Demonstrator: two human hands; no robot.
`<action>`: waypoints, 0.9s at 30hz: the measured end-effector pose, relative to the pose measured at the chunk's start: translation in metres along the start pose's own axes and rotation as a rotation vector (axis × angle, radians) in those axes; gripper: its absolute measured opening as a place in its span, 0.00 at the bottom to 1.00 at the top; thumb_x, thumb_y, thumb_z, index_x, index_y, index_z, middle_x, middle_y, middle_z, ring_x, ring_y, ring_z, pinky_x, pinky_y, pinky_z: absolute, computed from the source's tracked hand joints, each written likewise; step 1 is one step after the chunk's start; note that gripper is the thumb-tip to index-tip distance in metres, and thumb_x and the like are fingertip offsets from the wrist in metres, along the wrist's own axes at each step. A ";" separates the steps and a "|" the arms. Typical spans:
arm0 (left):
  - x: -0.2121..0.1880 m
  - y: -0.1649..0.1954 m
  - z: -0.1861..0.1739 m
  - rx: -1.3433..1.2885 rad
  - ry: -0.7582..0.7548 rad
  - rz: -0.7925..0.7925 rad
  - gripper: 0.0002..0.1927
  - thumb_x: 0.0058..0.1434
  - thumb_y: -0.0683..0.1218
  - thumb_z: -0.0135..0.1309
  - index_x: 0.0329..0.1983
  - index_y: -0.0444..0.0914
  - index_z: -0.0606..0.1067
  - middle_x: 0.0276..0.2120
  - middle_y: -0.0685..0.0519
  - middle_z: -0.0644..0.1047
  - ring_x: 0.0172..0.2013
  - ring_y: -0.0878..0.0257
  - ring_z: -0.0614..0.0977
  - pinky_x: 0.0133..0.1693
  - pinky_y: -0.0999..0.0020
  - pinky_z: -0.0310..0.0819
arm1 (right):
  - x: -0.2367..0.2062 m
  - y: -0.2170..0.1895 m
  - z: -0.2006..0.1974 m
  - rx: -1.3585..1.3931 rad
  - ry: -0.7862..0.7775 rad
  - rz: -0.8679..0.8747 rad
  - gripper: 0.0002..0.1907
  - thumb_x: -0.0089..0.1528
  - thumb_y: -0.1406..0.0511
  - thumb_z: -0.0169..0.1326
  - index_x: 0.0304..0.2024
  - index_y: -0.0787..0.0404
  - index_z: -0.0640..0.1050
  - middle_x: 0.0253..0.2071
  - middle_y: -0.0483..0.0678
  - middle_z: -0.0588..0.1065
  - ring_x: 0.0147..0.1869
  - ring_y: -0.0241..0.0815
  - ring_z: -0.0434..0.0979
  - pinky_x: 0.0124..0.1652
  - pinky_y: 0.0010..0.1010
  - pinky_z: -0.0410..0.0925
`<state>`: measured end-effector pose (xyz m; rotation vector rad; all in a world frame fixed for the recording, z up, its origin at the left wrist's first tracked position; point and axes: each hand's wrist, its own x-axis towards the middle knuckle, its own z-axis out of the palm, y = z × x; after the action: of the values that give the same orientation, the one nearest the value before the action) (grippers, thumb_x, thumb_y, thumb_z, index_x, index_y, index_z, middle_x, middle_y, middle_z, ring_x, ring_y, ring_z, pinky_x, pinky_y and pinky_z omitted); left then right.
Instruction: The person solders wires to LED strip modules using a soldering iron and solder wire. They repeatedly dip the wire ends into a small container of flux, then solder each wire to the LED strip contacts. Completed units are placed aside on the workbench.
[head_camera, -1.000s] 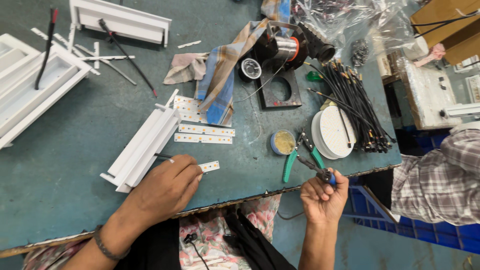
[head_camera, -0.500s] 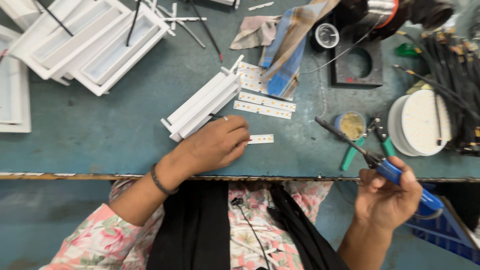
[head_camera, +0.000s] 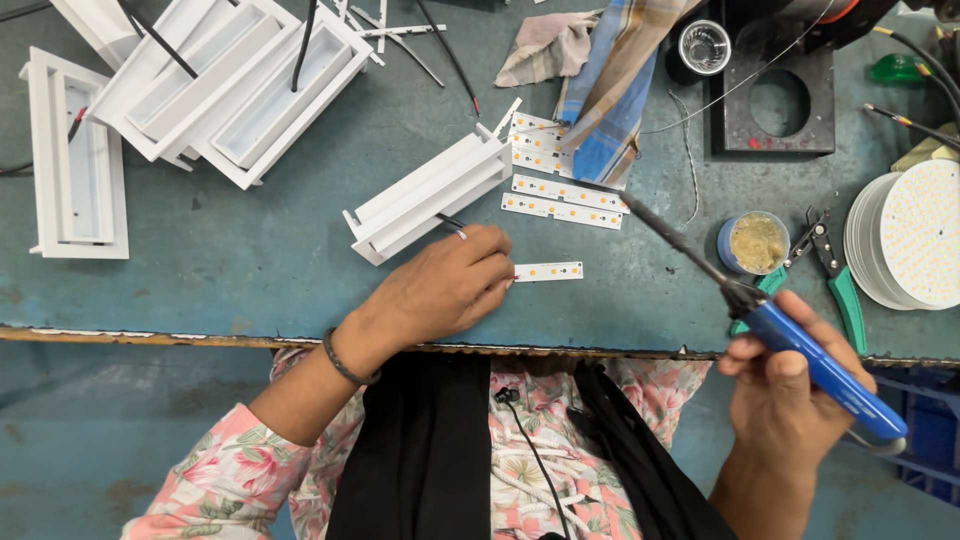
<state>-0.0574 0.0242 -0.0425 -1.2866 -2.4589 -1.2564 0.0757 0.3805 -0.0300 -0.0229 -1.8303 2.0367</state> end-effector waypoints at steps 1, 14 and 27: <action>0.000 -0.001 0.000 -0.007 -0.010 -0.009 0.07 0.61 0.41 0.58 0.39 0.34 0.75 0.43 0.47 0.73 0.45 0.49 0.78 0.46 0.56 0.74 | 0.002 -0.001 0.004 0.003 -0.020 -0.002 0.27 0.75 0.58 0.61 0.63 0.77 0.70 0.41 0.59 0.78 0.39 0.44 0.81 0.37 0.28 0.76; -0.003 -0.006 0.006 0.009 0.037 0.011 0.06 0.60 0.41 0.58 0.35 0.35 0.72 0.38 0.47 0.71 0.38 0.49 0.77 0.40 0.55 0.72 | 0.014 -0.003 0.039 -0.037 -0.041 -0.011 0.15 0.72 0.65 0.61 0.45 0.76 0.76 0.31 0.55 0.76 0.26 0.39 0.75 0.29 0.23 0.69; -0.003 -0.007 0.009 0.127 0.033 0.090 0.09 0.54 0.41 0.59 0.32 0.36 0.69 0.37 0.48 0.68 0.40 0.51 0.75 0.41 0.57 0.73 | 0.024 -0.025 0.080 -0.526 -0.157 -0.018 0.09 0.65 0.68 0.61 0.42 0.72 0.79 0.24 0.49 0.77 0.24 0.32 0.77 0.28 0.18 0.69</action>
<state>-0.0580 0.0264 -0.0541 -1.3167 -2.3865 -1.0729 0.0390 0.3128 0.0114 0.0071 -2.4037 1.5265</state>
